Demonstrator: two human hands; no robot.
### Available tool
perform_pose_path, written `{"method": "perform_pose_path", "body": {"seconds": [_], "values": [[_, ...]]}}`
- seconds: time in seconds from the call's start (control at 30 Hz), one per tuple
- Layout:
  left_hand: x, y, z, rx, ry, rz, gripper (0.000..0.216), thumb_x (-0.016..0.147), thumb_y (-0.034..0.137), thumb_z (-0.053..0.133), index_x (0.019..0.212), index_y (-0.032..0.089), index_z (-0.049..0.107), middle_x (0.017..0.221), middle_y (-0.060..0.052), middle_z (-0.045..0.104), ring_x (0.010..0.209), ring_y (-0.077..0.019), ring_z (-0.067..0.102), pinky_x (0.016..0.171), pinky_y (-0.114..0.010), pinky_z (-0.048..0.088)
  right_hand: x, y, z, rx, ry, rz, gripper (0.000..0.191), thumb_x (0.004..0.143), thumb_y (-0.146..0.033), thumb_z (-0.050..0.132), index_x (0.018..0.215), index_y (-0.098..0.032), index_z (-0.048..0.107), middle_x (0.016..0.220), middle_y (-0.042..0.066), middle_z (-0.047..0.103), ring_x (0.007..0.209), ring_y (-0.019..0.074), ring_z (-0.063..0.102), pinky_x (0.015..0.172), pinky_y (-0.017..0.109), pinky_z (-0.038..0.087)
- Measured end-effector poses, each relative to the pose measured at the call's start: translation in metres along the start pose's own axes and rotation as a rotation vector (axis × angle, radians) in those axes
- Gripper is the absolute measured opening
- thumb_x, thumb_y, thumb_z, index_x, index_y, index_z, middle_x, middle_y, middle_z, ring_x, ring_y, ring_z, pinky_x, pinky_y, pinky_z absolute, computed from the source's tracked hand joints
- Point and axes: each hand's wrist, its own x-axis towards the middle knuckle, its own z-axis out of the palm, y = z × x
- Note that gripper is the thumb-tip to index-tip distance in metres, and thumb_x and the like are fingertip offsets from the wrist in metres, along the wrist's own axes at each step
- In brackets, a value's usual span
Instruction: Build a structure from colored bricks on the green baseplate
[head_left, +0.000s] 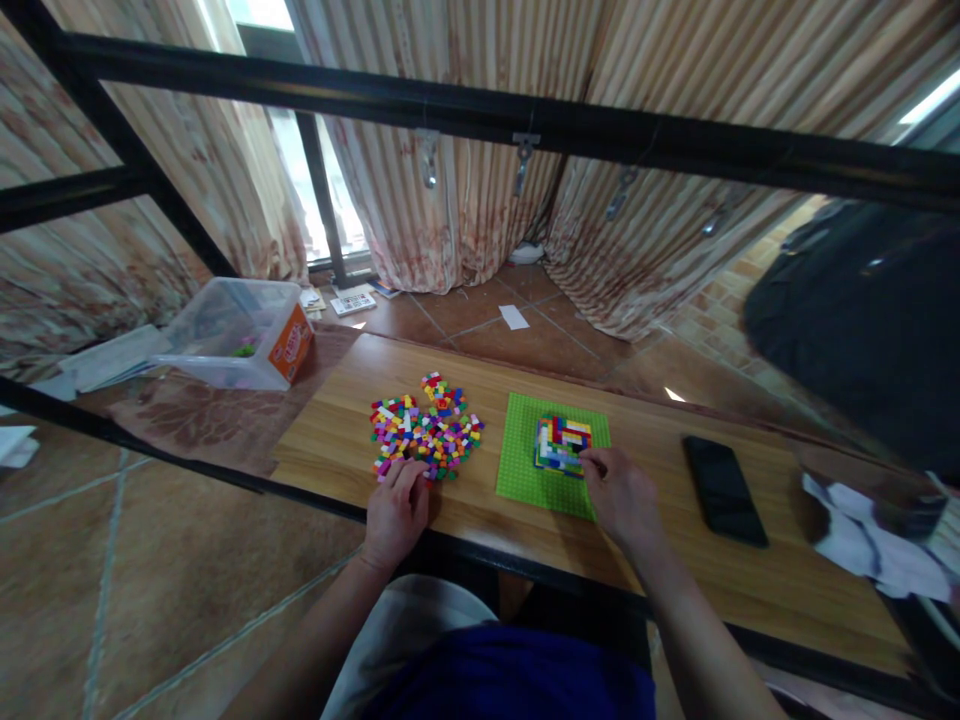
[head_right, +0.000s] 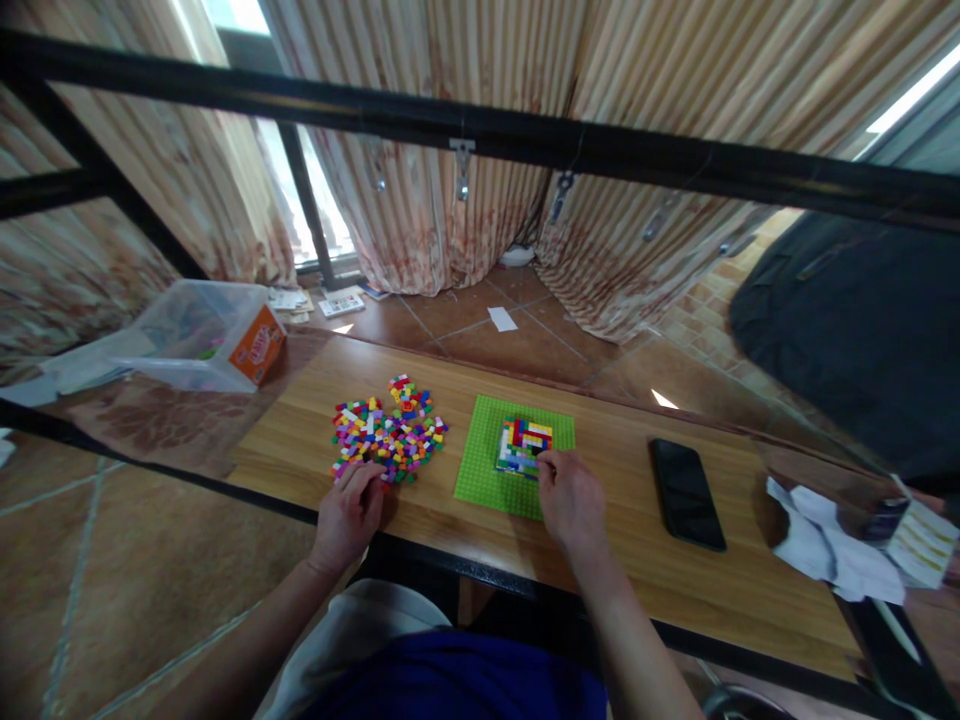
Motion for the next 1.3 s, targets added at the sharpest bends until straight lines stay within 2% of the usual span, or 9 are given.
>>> {"method": "perform_pose_path", "body": {"seconds": [0.43, 0.53, 0.63, 0.8, 0.97, 1.1, 1.3], "values": [[-0.001, 0.000, 0.001, 0.003, 0.009, 0.011, 0.017, 0.093, 0.018, 0.047, 0.103, 0.021, 0.060, 0.098, -0.006, 0.066, 0.095, -0.0198, 0.065, 0.085, -0.033, 0.055, -0.007, 0.020, 0.018, -0.015, 0.170, -0.226, 0.038, 0.100, -0.040, 0.036, 0.095, -0.018, 0.067, 0.093, 0.011, 0.067, 0.087, 0.0215, 0.061, 0.081, 0.034, 0.048], [-0.001, 0.000, 0.000, 0.004, 0.000, -0.002, 0.017, 0.093, 0.018, 0.046, 0.103, 0.021, 0.060, 0.098, -0.006, 0.066, 0.093, -0.0197, 0.065, 0.083, -0.033, 0.055, -0.005, 0.023, 0.018, 0.015, 0.173, -0.202, 0.041, 0.100, -0.041, 0.034, 0.094, -0.018, 0.066, 0.092, 0.011, 0.068, 0.086, 0.0219, 0.062, 0.080, 0.034, 0.048], [-0.001, 0.001, 0.000, 0.004, 0.000, 0.002, 0.017, 0.094, 0.018, 0.046, 0.103, 0.021, 0.060, 0.098, -0.007, 0.066, 0.094, -0.0197, 0.065, 0.084, -0.033, 0.055, -0.004, 0.025, 0.013, 0.071, 0.191, -0.106, 0.045, 0.098, -0.047, 0.034, 0.091, -0.017, 0.067, 0.088, 0.011, 0.070, 0.078, 0.0209, 0.064, 0.071, 0.031, 0.048], [-0.001, 0.000, -0.001, 0.005, -0.002, 0.010, 0.017, 0.093, 0.018, 0.046, 0.103, 0.021, 0.060, 0.099, -0.007, 0.067, 0.097, -0.0197, 0.065, 0.085, -0.032, 0.055, -0.007, 0.024, -0.001, 0.206, 0.152, 0.023, 0.043, 0.092, -0.052, 0.045, 0.088, -0.017, 0.070, 0.083, 0.009, 0.073, 0.070, 0.0200, 0.065, 0.065, 0.030, 0.047], [-0.002, -0.001, 0.001, 0.028, 0.003, 0.013, 0.018, 0.093, 0.017, 0.046, 0.104, 0.021, 0.060, 0.100, -0.007, 0.067, 0.097, -0.0201, 0.066, 0.084, -0.032, 0.055, -0.012, 0.015, -0.007, 0.259, 0.119, 0.037, 0.040, 0.089, -0.050, 0.050, 0.091, -0.018, 0.073, 0.090, 0.009, 0.075, 0.075, 0.0212, 0.067, 0.070, 0.031, 0.049], [-0.002, 0.000, 0.001, 0.027, -0.002, 0.012, 0.017, 0.093, 0.017, 0.046, 0.103, 0.020, 0.060, 0.100, -0.007, 0.068, 0.098, -0.0209, 0.066, 0.084, -0.033, 0.056, -0.011, 0.011, -0.006, 0.237, 0.116, -0.024, 0.040, 0.091, -0.045, 0.047, 0.096, -0.016, 0.073, 0.094, 0.011, 0.074, 0.081, 0.0229, 0.068, 0.074, 0.034, 0.050], [-0.001, 0.000, 0.001, 0.016, -0.008, -0.001, 0.018, 0.093, 0.017, 0.046, 0.103, 0.021, 0.060, 0.099, -0.007, 0.068, 0.098, -0.0207, 0.066, 0.085, -0.033, 0.056, -0.008, 0.009, -0.004, 0.168, 0.114, -0.043, 0.038, 0.090, -0.042, 0.046, 0.093, -0.016, 0.074, 0.092, 0.011, 0.074, 0.078, 0.0230, 0.068, 0.073, 0.035, 0.050]]}}
